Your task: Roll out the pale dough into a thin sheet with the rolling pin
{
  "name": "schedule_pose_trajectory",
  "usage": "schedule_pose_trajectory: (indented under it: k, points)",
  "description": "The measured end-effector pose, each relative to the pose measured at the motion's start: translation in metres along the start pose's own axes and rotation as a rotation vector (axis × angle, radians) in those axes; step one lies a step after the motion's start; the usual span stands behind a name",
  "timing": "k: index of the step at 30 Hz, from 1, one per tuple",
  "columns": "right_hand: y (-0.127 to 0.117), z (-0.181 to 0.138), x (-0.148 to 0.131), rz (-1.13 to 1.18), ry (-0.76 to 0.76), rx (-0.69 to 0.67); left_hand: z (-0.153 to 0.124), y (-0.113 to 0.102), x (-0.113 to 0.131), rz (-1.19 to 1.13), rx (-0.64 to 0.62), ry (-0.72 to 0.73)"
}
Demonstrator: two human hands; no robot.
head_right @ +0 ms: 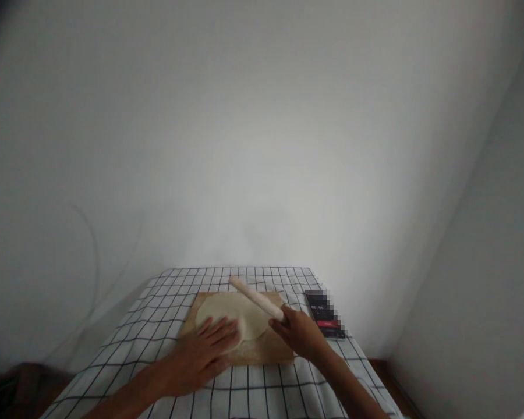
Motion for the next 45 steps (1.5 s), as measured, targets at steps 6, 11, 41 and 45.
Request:
schedule_pose_trajectory:
  k: [6,11,41,45]
  points:
    - [0.014,0.017,-0.038,-0.278,-0.046,-0.108,-0.035,-0.053,-0.053,-0.229,0.340,-0.561]
    - [0.024,0.039,-0.052,-0.261,-0.072,-0.168,-0.003,-0.043,-0.053,-0.079,0.442,-0.564]
    - [0.053,-0.027,-0.031,-0.286,-0.077,0.037,0.017,0.011,-0.025,0.204,0.350,-0.374]
    - [0.053,-0.035,-0.034,-0.279,-0.105,0.051,0.012,0.013,-0.022,0.218,0.354,-0.396]
Point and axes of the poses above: each hand's wrist, its own z-axis towards the middle knuckle, its own y-axis out of the palm, x = y × z, the point moved 7 cm from there along z, towards the middle knuckle, and after that the axes turned 11 degrees about z, right-handed, at the moved point
